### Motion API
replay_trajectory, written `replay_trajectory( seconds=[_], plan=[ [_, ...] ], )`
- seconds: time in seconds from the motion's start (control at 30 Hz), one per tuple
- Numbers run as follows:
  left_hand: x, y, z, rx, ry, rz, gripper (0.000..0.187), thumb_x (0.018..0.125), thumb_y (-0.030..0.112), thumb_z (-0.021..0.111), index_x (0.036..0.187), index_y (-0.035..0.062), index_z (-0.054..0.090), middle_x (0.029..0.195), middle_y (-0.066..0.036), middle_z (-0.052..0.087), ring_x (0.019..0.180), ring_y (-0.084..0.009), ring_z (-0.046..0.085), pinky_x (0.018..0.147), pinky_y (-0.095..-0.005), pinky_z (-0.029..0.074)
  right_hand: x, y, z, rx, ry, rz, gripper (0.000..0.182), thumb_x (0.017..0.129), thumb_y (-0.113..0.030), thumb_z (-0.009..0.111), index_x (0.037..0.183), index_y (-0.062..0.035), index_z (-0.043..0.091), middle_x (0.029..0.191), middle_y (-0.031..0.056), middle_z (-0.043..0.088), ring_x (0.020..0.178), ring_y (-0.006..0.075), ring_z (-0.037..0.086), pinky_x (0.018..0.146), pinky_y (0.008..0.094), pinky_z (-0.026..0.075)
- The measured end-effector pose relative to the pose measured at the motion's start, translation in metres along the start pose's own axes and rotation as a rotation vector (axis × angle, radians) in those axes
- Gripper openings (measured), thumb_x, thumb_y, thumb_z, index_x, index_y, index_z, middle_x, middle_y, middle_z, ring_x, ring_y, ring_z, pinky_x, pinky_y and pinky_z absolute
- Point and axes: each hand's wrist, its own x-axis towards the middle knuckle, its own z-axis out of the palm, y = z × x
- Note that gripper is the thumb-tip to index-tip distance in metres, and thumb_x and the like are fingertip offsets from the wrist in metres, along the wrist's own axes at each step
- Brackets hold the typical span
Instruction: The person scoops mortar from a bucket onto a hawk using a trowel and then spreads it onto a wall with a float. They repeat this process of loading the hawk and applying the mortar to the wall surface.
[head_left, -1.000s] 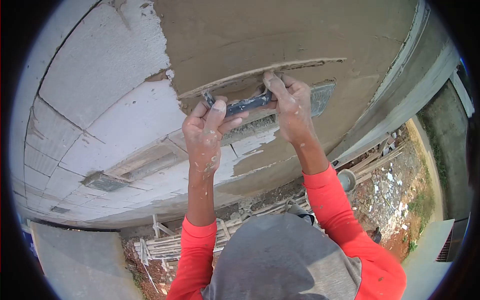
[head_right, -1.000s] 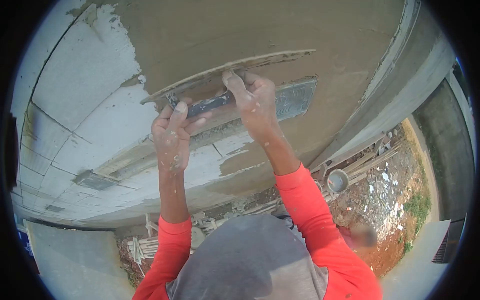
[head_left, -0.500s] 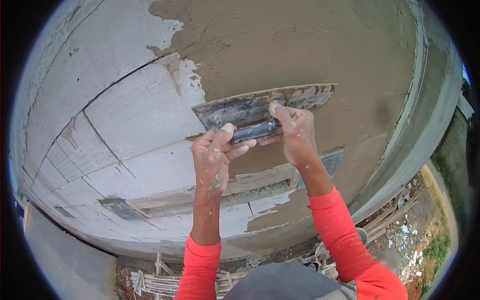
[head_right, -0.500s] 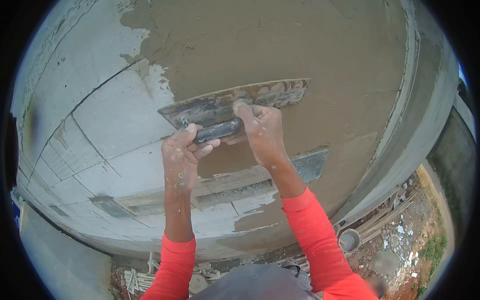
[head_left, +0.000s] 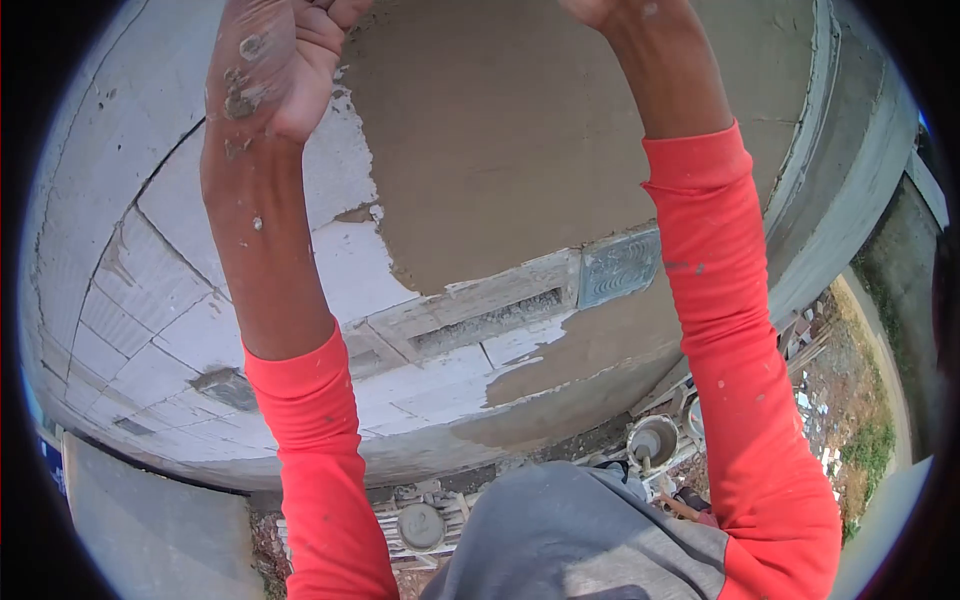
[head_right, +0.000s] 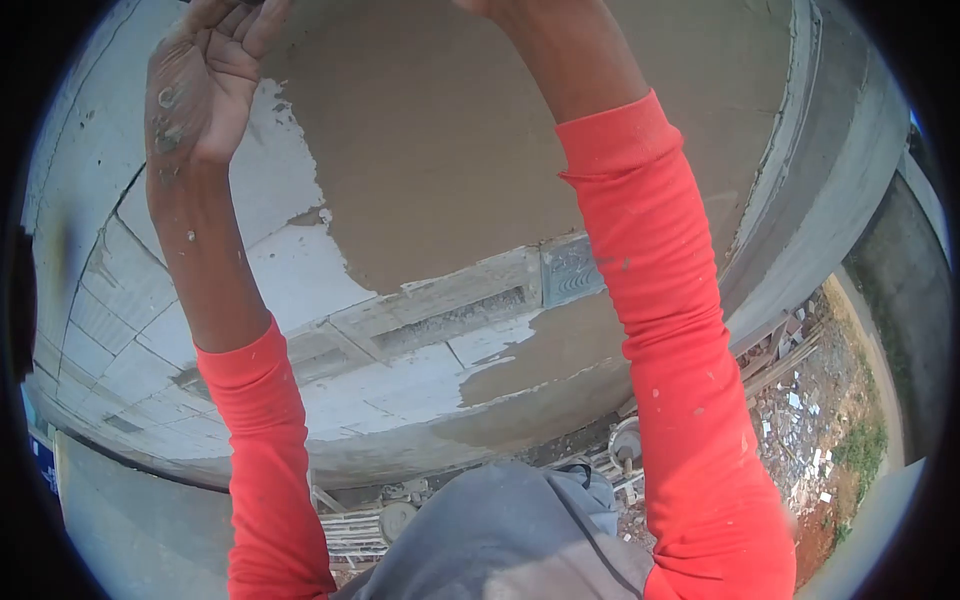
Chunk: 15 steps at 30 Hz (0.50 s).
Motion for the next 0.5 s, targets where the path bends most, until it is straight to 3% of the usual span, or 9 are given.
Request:
replay_trajectory(
  seconds=[0.07, 0.17, 0.2, 0.23, 0.3, 0.37, 0.5],
  plan=[
    [-0.073, -0.023, 0.015, -0.051, 0.011, -0.318, 0.028, 0.101, 0.010, 0.063, 0.118, -0.0128, 0.060, 0.113, -0.023, 0.069, 0.102, -0.0359, 0.075, 0.094, -0.0327, 0.065, -0.077, 0.015, -0.023, -0.046, 0.097, 0.154, 0.037, 0.099, -0.030, 0.066, 0.101, 0.0071, 0.067, 0.092, 0.0196, 0.072, 0.072, 0.0277, 0.074, 0.069, 0.0387, 0.064],
    [-0.173, -0.077, 0.024, 0.106, 0.126, -0.622, 0.032, 0.104, 0.017, 0.064, 0.118, -0.0112, 0.061, 0.111, -0.018, 0.070, 0.103, -0.0342, 0.075, 0.092, -0.0322, 0.064, -0.196, 0.049, -0.064, -0.162, 0.223, 0.463, 0.041, 0.097, -0.031, 0.068, 0.094, 0.0097, 0.068, 0.081, 0.0171, 0.072, 0.071, 0.0261, 0.074, 0.067, 0.0369, 0.062],
    [-0.203, -0.096, 0.024, 0.067, 0.150, -0.730, 0.032, 0.103, 0.018, 0.065, 0.119, -0.0100, 0.061, 0.112, -0.018, 0.070, 0.103, -0.0340, 0.075, 0.090, -0.0312, 0.063, -0.232, 0.066, -0.077, -0.077, 0.282, 0.524, 0.035, 0.100, -0.027, 0.067, 0.097, 0.0086, 0.069, 0.084, 0.0115, 0.070, 0.073, 0.0180, 0.071, 0.069, 0.0319, 0.062],
    [-0.229, -0.114, 0.025, 0.014, 0.187, -0.817, 0.031, 0.103, 0.017, 0.065, 0.118, -0.0088, 0.061, 0.114, -0.018, 0.069, 0.103, -0.0334, 0.075, 0.090, -0.0321, 0.063, -0.259, 0.074, -0.081, -0.172, 0.363, 0.547, 0.034, 0.098, -0.028, 0.068, 0.089, 0.0052, 0.069, 0.076, 0.0103, 0.068, 0.062, 0.0147, 0.063, 0.063, 0.0336, 0.061],
    [-0.269, -0.153, 0.025, -0.062, 0.246, -0.901, 0.029, 0.103, 0.017, 0.066, 0.117, -0.0076, 0.061, 0.113, -0.018, 0.069, 0.105, -0.0332, 0.074, 0.091, -0.0337, 0.063, -0.304, 0.107, -0.109, -0.081, 0.381, 0.636, 0.033, 0.101, -0.025, 0.066, 0.094, 0.0062, 0.070, 0.083, 0.0058, 0.067, 0.072, 0.0130, 0.067, 0.065, 0.0312, 0.062],
    [-0.281, -0.169, 0.031, -0.085, 0.270, -0.880, 0.027, 0.103, 0.016, 0.066, 0.114, -0.0077, 0.062, 0.111, -0.018, 0.070, 0.102, -0.0328, 0.075, 0.089, -0.0333, 0.064, -0.315, 0.117, -0.121, -0.093, 0.388, 0.660, 0.032, 0.101, -0.025, 0.066, 0.091, 0.0053, 0.070, 0.081, 0.0054, 0.067, 0.069, 0.0126, 0.067, 0.062, 0.0308, 0.062],
    [-0.223, -0.162, 0.041, -0.052, 0.274, -0.820, 0.024, 0.102, 0.015, 0.065, 0.109, -0.0079, 0.064, 0.107, -0.017, 0.071, 0.095, -0.0324, 0.077, 0.083, -0.0314, 0.066, -0.259, 0.106, -0.132, -0.182, 0.341, 0.607, 0.033, 0.100, -0.024, 0.065, 0.083, 0.0039, 0.070, 0.074, 0.0053, 0.066, 0.063, 0.0131, 0.067, 0.057, 0.0307, 0.061]
  ],
)
